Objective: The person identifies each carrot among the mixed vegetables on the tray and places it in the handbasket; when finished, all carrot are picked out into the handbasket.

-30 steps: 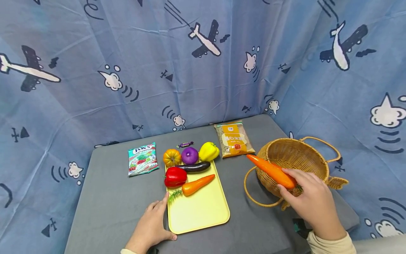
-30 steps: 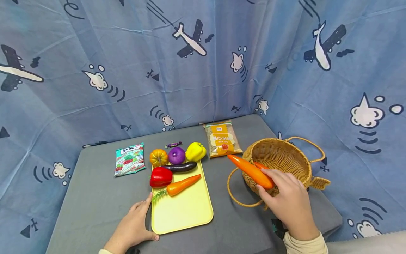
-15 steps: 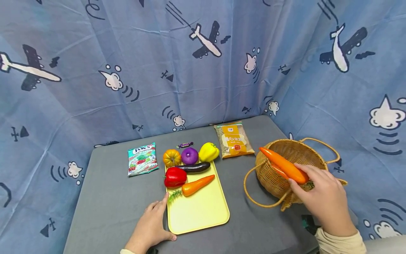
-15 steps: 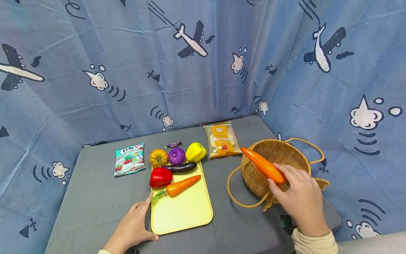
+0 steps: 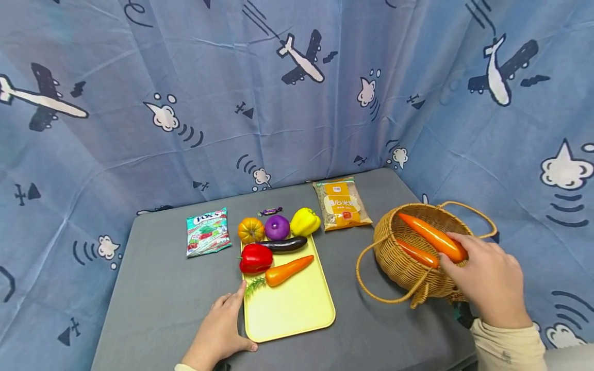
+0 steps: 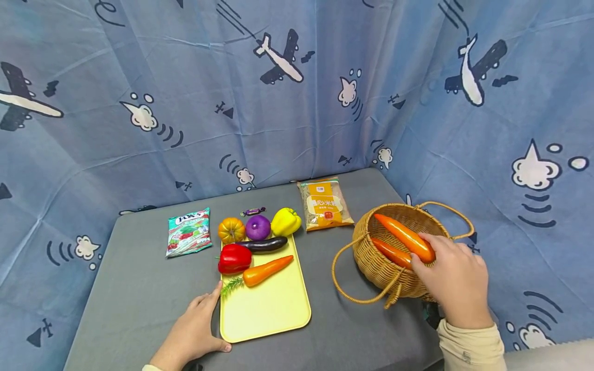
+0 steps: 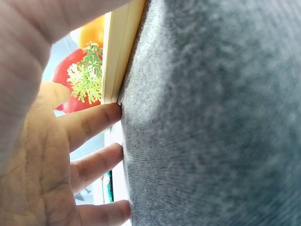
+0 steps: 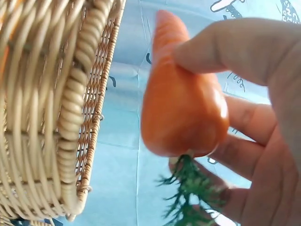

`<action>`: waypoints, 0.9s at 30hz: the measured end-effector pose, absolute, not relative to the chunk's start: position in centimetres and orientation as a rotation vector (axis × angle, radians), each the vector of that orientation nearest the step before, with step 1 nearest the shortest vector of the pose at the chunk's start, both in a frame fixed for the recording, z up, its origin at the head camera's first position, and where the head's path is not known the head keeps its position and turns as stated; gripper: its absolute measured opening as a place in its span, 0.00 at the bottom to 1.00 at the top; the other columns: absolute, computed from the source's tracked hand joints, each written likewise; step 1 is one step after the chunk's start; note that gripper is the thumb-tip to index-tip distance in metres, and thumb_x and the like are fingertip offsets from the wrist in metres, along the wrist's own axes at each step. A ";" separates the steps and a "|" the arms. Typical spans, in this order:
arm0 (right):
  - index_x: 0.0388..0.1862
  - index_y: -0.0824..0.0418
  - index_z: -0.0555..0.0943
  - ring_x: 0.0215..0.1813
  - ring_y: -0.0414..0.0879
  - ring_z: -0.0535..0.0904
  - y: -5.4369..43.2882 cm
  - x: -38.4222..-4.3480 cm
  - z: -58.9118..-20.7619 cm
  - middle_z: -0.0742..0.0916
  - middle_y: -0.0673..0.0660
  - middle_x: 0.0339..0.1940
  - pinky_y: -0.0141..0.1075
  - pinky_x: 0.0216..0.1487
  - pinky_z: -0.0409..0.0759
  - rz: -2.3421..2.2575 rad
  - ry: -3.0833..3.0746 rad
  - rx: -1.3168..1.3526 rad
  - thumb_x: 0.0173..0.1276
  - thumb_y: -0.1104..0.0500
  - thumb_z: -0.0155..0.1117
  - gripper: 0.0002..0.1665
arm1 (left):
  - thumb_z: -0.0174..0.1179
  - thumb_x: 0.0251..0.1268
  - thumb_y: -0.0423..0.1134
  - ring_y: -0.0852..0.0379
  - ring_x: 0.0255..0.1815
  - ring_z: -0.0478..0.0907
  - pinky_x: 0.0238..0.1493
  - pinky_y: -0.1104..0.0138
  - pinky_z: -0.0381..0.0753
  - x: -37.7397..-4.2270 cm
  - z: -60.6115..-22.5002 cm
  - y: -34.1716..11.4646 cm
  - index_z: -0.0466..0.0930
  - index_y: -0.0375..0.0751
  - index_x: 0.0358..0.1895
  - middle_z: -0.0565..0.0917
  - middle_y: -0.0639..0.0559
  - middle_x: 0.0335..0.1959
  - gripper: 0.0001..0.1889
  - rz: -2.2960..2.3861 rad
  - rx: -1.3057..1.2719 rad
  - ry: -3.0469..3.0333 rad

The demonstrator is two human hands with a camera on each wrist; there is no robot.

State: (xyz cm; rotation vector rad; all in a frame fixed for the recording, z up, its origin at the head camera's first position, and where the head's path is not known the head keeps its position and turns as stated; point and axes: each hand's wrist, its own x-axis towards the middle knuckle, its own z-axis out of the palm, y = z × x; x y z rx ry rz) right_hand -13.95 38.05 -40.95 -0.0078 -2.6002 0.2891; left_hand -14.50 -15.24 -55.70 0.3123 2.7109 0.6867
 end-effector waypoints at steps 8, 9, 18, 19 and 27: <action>0.54 0.62 0.88 0.26 0.56 0.76 39.3 -15.1 -40.4 0.88 0.64 0.34 0.46 0.19 0.64 0.274 -2.754 -0.029 0.56 0.57 0.77 0.25 | 0.89 0.27 0.69 0.33 0.73 0.68 0.64 0.35 0.77 -14.5 -55.8 -15.2 0.50 0.47 0.89 0.75 0.42 0.75 0.80 0.678 0.300 2.704; 0.54 0.62 0.88 0.26 0.55 0.76 39.5 -15.3 -40.4 0.88 0.63 0.33 0.47 0.20 0.64 0.273 -2.789 -0.032 0.56 0.56 0.77 0.25 | 0.89 0.26 0.69 0.33 0.73 0.68 0.64 0.35 0.76 -14.5 -55.7 -15.2 0.51 0.47 0.89 0.75 0.42 0.75 0.80 0.677 0.295 2.704; 0.54 0.63 0.89 0.32 0.53 0.80 40.1 -17.3 -41.2 0.89 0.58 0.34 0.54 0.31 0.70 0.264 -3.070 0.043 0.60 0.56 0.76 0.23 | 0.89 0.25 0.69 0.32 0.73 0.68 0.65 0.35 0.75 -14.6 -55.7 -15.2 0.51 0.47 0.89 0.75 0.42 0.75 0.81 0.670 0.284 2.699; 0.54 0.63 0.89 0.32 0.53 0.79 40.1 -17.5 -41.2 0.89 0.58 0.35 0.53 0.31 0.71 0.270 -3.092 0.052 0.60 0.56 0.76 0.23 | 0.89 0.25 0.69 0.32 0.73 0.67 0.65 0.35 0.75 -14.6 -55.7 -15.2 0.51 0.47 0.89 0.75 0.42 0.75 0.81 0.670 0.284 2.698; 0.54 0.59 0.90 0.34 0.54 0.80 40.3 -18.6 -41.7 0.89 0.58 0.37 0.59 0.36 0.71 0.275 -3.188 0.116 0.60 0.57 0.81 0.22 | 0.89 0.25 0.69 0.32 0.73 0.67 0.65 0.35 0.75 -14.5 -55.7 -15.1 0.50 0.47 0.89 0.75 0.42 0.75 0.81 0.672 0.279 2.693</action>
